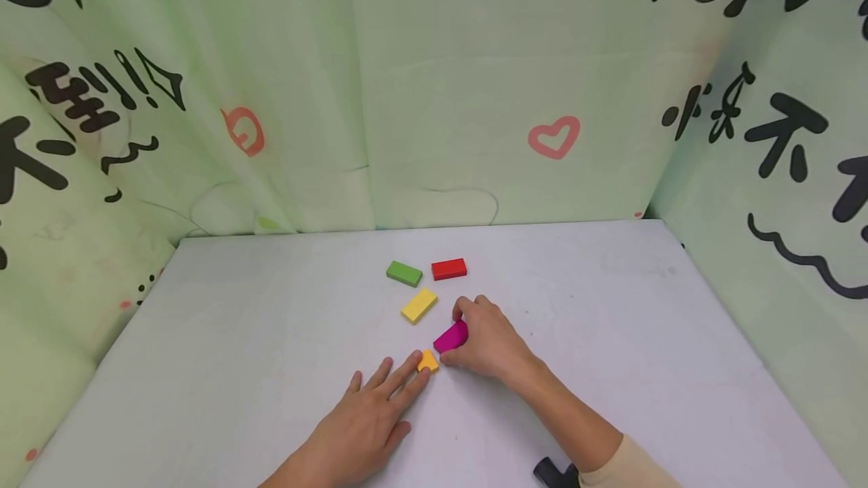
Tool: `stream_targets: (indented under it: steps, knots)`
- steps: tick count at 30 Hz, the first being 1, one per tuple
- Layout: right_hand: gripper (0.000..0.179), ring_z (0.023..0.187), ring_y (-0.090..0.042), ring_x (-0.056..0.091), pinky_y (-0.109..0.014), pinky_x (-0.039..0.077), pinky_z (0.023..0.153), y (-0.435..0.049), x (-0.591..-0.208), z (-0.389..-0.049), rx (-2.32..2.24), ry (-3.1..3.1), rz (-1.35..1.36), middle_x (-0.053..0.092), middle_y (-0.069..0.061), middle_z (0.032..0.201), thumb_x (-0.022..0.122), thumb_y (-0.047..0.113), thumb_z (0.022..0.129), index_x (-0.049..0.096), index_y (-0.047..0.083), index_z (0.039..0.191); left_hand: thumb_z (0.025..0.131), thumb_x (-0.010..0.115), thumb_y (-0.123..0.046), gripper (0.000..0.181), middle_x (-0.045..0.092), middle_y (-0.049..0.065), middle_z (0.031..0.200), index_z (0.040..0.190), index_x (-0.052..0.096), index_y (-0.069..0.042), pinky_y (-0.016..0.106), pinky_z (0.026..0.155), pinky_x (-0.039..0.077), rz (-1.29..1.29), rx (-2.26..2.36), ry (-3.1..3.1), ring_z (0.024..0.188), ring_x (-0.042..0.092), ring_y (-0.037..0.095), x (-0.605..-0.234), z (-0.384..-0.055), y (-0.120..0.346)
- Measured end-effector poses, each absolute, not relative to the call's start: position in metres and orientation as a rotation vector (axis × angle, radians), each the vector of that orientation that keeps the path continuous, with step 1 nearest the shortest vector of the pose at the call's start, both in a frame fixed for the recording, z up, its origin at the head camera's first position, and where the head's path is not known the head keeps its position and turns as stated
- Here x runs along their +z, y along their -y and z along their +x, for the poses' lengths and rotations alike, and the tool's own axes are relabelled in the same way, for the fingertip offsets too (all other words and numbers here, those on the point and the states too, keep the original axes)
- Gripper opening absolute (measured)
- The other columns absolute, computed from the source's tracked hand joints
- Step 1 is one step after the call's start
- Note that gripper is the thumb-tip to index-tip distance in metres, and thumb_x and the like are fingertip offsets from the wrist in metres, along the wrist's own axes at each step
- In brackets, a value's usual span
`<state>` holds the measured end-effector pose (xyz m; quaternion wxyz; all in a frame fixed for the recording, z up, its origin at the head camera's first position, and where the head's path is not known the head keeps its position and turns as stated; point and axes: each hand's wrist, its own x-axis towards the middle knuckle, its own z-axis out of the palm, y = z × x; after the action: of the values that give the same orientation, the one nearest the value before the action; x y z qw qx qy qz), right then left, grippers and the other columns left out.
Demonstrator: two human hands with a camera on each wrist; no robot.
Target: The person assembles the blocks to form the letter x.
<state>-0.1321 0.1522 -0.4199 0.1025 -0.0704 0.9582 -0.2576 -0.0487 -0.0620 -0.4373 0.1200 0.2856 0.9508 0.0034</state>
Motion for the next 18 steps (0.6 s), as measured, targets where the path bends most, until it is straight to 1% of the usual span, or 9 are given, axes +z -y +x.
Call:
stream_targets:
  steps: [8, 18]
  knots:
    - [0.052, 0.091, -0.021, 0.059, -0.034, 0.058, 0.071, -0.1537, -0.4191, -0.1319, -0.771, -2.82, -0.22, 0.061, -0.007, 0.099, 0.097, 0.025, 0.071, 0.066, 0.011, 0.11, 0.102, 0.063, -0.044, 0.073, 0.013, -0.011, 0.176, 0.165, 0.029, -0.033, 0.063, 0.108, 0.048, 0.804, -0.045, -2.756, 0.152, 0.042, 0.033, -0.4364, -0.0485, 0.0591]
    - [0.051, 0.088, -0.02, 0.058, -0.032, 0.057, 0.069, -0.156, -0.4175, -0.132, -0.798, -2.805, -0.241, 0.06, -0.007, 0.097, 0.096, 0.022, 0.071, 0.066, 0.009, 0.111, 0.101, 0.065, -0.047, 0.076, 0.012, -0.012, 0.176, 0.166, 0.027, -0.036, 0.065, 0.11, 0.046, 0.762, -0.047, -2.72, 0.153, 0.04, 0.034, -0.4366, -0.0514, 0.0567]
